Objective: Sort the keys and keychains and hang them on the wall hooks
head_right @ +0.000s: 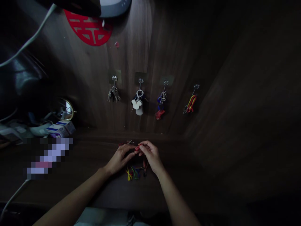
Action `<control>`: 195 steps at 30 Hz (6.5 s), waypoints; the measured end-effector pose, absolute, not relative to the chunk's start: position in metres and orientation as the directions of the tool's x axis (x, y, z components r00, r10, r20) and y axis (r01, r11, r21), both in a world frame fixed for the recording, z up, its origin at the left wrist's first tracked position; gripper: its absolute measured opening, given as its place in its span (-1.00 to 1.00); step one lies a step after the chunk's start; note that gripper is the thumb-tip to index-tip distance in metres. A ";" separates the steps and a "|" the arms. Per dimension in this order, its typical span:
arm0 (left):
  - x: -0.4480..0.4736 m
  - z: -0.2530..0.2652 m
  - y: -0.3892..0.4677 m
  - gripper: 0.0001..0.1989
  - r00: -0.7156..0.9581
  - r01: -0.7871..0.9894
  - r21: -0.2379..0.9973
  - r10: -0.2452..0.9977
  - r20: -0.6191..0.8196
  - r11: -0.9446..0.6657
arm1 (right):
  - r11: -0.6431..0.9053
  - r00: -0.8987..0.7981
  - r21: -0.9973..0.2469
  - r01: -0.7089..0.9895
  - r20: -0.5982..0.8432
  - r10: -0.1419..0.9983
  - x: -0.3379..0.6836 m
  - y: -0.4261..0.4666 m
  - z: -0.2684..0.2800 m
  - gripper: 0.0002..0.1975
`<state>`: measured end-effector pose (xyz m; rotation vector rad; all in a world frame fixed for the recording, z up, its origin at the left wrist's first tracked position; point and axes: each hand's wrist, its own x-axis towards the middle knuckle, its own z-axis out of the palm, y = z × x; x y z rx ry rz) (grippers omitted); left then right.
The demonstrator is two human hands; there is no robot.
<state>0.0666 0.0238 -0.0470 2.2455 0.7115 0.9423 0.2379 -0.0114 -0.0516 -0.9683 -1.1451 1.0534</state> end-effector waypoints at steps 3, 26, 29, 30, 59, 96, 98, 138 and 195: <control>0.069 -0.047 0.024 -0.72 0.620 0.169 0.772 0.675 0.401 -0.613 | 0.201 0.076 -0.958 -0.206 0.190 0.979 0.236 -0.011 -0.051 -0.79; 0.059 -0.044 0.035 -0.66 0.769 -0.380 0.782 0.638 -0.030 0.494 | 0.170 0.207 -0.984 -0.043 0.158 0.966 0.238 0.001 -0.059 -0.77; 0.059 -0.043 0.034 -0.64 0.783 -0.380 0.778 0.622 -0.018 0.501 | 0.183 0.214 -0.982 -0.042 0.170 0.962 0.238 0.001 -0.060 -0.77; 0.059 -0.043 0.034 -0.63 0.787 -0.384 0.777 0.616 -0.007 0.500 | 0.188 0.218 -0.981 -0.045 0.174 0.960 0.238 0.001 -0.060 -0.77; 0.067 -0.052 0.022 -0.55 0.775 -0.086 0.996 0.628 0.079 -0.019 | 0.251 0.117 -0.931 -0.264 0.227 0.967 0.236 -0.009 -0.049 -0.85; 0.059 -0.057 0.030 -0.56 0.770 -0.361 0.857 0.636 0.052 0.367 | 0.175 0.145 -0.984 0.034 0.178 0.973 0.244 -0.011 -0.050 -0.81; 0.059 -0.057 0.030 -0.56 0.761 -0.359 0.860 0.647 0.045 0.362 | 0.193 0.146 -0.979 0.069 0.201 0.969 0.244 -0.010 -0.052 -0.84; 0.066 -0.052 0.028 -0.60 0.650 -0.196 0.951 0.757 -0.058 0.241 | 0.634 0.694 -0.714 -0.295 0.296 0.656 0.347 -0.012 0.024 -0.84; 0.066 -0.057 0.034 -0.62 0.649 -0.229 0.940 0.759 -0.047 0.254 | 0.262 0.576 -0.817 0.514 0.555 0.601 0.363 0.023 -0.023 -0.74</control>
